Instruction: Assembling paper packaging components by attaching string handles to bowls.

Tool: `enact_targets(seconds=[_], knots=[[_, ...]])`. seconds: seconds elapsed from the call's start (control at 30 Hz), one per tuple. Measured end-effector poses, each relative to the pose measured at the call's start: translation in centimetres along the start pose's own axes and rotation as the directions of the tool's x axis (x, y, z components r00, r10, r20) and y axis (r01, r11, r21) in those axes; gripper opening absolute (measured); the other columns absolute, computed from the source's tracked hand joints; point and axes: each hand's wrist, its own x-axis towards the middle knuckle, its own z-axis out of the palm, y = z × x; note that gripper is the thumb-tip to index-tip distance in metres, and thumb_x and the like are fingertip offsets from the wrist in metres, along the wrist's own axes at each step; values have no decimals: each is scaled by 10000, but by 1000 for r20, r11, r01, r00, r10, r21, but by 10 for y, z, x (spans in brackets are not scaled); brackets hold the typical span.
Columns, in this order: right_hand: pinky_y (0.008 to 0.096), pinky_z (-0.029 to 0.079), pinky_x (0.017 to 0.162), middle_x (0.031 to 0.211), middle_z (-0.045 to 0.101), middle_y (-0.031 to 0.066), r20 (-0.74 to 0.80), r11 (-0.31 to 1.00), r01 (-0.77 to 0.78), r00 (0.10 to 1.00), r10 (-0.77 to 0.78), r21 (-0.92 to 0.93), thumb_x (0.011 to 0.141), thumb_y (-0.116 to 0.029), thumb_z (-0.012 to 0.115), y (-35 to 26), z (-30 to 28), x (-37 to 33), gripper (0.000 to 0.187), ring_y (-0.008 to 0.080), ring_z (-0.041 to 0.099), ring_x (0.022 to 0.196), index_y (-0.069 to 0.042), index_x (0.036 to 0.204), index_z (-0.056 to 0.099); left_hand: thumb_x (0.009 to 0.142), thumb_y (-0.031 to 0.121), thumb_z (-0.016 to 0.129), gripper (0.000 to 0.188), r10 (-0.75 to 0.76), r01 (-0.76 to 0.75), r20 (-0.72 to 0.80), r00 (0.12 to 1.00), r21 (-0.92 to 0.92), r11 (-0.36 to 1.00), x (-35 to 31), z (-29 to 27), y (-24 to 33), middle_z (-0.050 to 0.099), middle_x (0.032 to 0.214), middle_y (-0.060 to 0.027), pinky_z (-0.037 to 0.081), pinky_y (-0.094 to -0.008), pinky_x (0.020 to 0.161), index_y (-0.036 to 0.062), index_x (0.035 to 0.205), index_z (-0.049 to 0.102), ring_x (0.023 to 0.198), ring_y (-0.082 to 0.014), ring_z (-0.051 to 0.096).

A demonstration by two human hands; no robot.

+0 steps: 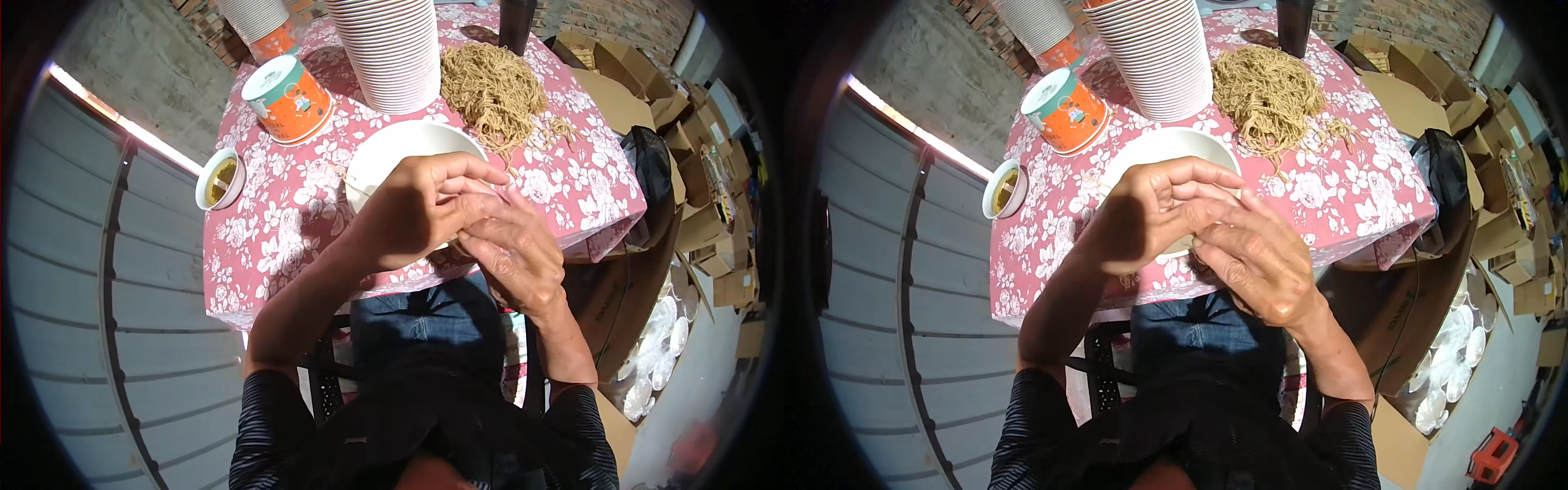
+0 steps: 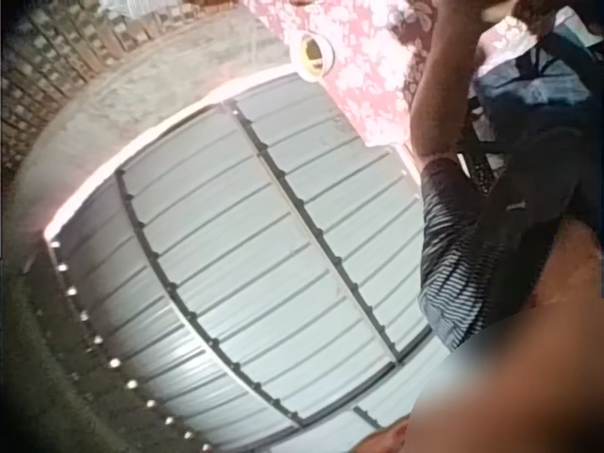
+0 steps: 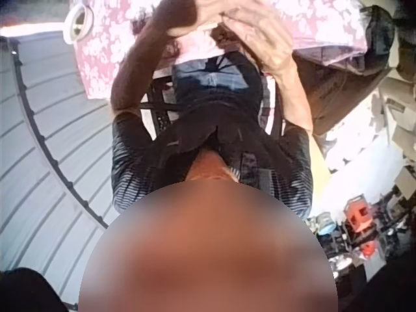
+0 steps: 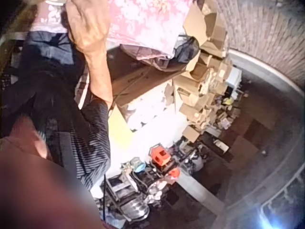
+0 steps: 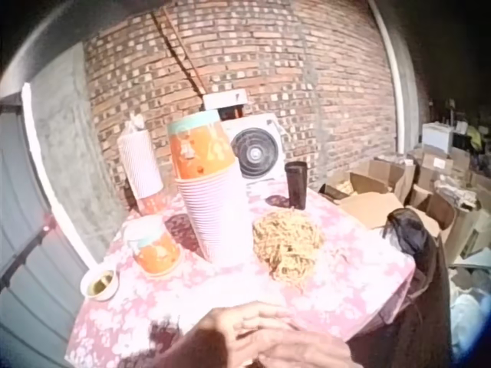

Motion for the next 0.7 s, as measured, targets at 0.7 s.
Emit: enact_targets(seconds=[0.7], knots=[[424,595,844,959,754,95,-137,991,-104,986,91,-90,720,0,820,16,-14,-15,259,312,720,970,-53,974,813,954,149,719,340,-258,251,-69,964,-94,963,-4,-33,12,745,1045,-91,561,-256,900,-39,1235,686,980,-125,700]])
